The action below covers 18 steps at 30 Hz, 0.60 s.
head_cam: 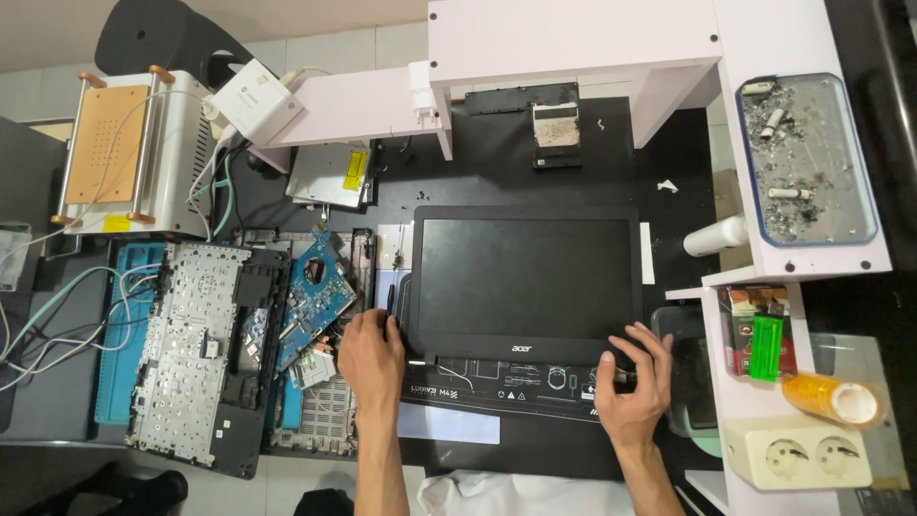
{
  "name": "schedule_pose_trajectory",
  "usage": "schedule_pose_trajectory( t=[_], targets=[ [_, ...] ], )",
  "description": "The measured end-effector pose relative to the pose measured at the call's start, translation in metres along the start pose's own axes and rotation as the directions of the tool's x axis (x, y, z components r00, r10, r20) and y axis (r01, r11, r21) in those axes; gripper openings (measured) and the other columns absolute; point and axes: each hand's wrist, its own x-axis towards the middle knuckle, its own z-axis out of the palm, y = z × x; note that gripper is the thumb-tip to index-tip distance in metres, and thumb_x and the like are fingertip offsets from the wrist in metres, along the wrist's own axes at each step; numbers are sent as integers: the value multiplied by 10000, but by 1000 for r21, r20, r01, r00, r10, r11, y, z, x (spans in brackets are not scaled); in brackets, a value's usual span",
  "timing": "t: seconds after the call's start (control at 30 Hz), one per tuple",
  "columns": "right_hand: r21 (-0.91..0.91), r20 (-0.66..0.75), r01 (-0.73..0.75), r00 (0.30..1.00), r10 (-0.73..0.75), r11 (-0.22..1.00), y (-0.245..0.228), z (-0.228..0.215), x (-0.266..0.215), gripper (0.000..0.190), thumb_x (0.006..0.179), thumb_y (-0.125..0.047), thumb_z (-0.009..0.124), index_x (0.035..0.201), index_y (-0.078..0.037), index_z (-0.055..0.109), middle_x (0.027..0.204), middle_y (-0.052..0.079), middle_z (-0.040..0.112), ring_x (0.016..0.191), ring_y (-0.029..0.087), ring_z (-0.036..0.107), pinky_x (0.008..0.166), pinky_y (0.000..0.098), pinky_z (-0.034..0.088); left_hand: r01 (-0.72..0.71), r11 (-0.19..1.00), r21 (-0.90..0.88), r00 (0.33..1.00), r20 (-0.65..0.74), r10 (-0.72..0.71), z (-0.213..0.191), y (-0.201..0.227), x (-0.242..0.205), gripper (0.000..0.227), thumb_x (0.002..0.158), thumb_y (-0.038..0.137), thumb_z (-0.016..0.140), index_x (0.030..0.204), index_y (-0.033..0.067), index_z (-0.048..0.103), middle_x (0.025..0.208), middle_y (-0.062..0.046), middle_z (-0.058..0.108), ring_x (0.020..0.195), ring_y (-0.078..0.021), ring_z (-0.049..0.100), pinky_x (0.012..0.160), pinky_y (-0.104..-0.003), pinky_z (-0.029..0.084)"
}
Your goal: The person connects a power adapter to a laptop screen, then flips the screen over. They pick up a disassembled laptop base, remove the motherboard, and place it on the table. The person then reattaches the screen to the laptop base and closes the lid.
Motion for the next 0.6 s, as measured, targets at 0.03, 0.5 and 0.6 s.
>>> schedule_pose_trajectory(
  t=[0.03,0.5,0.6],
  targets=[
    [-1,1,-1,1000,1,1000,-2,1,1,213,877,-15,691,1089,-23,690,1255,132,645,1275,337,626,1246,557,382,0,1000,0,1000,2,0,-1,1,-1,170,929,187,685,990,34,730,931,-138,705,876,-351,669,759,-459,522],
    [316,533,308,725,-436,898,-44,62,0,405,843,-81,752,1241,-17,720,1256,98,681,1225,305,597,1084,479,453,136,984,-117,988,93,-126,-13,1,-13,178,944,182,678,1004,28,745,922,-136,723,792,-334,702,716,-448,532],
    [299,537,314,725,-431,901,-43,67,2,360,834,-90,758,1194,-80,745,1218,50,686,1184,269,604,1032,444,472,111,988,-107,993,55,-105,-10,-3,-14,176,929,186,692,992,33,751,945,-135,730,826,-343,706,730,-438,541]
  ],
)
